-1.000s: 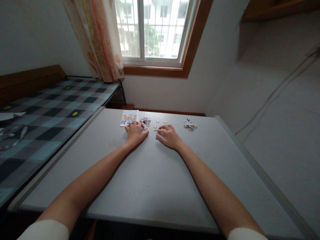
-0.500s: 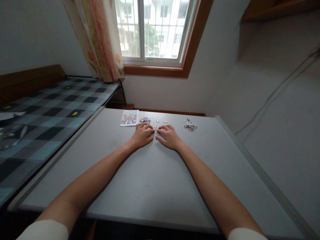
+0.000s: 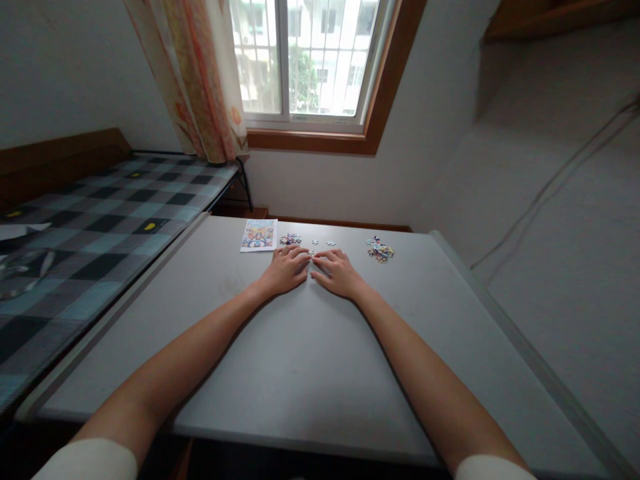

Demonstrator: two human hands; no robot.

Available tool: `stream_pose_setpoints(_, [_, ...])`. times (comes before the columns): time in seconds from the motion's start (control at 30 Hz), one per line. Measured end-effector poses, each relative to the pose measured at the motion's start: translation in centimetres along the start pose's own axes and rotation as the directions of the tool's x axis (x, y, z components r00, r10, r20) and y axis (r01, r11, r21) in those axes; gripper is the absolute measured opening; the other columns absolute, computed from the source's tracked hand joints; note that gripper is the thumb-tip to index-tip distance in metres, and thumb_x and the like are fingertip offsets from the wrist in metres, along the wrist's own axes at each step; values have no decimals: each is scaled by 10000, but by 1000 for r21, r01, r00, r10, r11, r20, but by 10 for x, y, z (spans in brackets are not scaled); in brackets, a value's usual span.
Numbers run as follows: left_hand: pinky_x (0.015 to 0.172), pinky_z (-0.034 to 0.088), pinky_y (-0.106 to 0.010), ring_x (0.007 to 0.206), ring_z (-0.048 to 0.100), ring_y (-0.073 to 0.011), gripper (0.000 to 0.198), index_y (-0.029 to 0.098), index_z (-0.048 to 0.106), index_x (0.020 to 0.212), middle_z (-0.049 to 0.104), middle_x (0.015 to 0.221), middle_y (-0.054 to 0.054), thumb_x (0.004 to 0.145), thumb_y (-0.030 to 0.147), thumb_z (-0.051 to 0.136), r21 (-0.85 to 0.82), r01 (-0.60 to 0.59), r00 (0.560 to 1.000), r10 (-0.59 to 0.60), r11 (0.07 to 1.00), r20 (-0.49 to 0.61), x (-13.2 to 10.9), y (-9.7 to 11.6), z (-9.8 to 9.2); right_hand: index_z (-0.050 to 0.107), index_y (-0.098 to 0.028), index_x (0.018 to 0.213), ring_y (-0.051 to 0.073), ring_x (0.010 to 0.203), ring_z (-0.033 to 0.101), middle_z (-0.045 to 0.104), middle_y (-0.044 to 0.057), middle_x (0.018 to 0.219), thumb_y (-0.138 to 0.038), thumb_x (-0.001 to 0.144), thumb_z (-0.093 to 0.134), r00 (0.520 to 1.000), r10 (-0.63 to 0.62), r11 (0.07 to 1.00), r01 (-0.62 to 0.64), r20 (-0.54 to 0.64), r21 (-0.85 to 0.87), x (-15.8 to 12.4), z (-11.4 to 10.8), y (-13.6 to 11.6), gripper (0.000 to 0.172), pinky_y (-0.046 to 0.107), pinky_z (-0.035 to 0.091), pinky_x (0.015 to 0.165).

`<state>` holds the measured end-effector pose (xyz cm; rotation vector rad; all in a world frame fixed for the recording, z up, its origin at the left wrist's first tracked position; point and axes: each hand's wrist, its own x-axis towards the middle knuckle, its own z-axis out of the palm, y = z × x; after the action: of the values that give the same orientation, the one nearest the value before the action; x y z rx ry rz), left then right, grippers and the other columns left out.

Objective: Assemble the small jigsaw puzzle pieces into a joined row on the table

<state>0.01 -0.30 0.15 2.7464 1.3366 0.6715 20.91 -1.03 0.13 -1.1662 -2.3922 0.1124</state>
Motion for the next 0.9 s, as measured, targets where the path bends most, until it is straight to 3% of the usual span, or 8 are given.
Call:
stream_pose_setpoints(0.2, [1098,260,-478,1353,360,-282,440,244,537,1330,537,1391,-52,899,297,469,-16,15,997,-14,1000,82,0,1,-1,660,-254,1181,283,1189,448,607,66,1273,-469,899,540,1000,7,1000,-7,14,-11,0,-1,-2,374,515,376,1028])
stream_pose_setpoints(0.5, [1087,264,-467,1293,444,-261,422,239,579,1258,585,1336,-56,844,262,500,-58,3,998,1,998,66,1,1,-2,631,-265,1239,292,1194,439,600,71,1275,-479,896,537,999,29,999,-28,28,-15,-1,-1,-2,415,530,369,1034])
stream_pose_setpoints(0.9, [1052,289,-429,1261,485,-255,567,201,444,1332,620,1271,-83,767,191,494,-133,71,996,-63,989,61,2,3,-6,640,-254,1227,297,1199,427,591,73,1286,-478,890,545,998,41,999,-40,43,-17,0,-2,-2,416,525,360,1040])
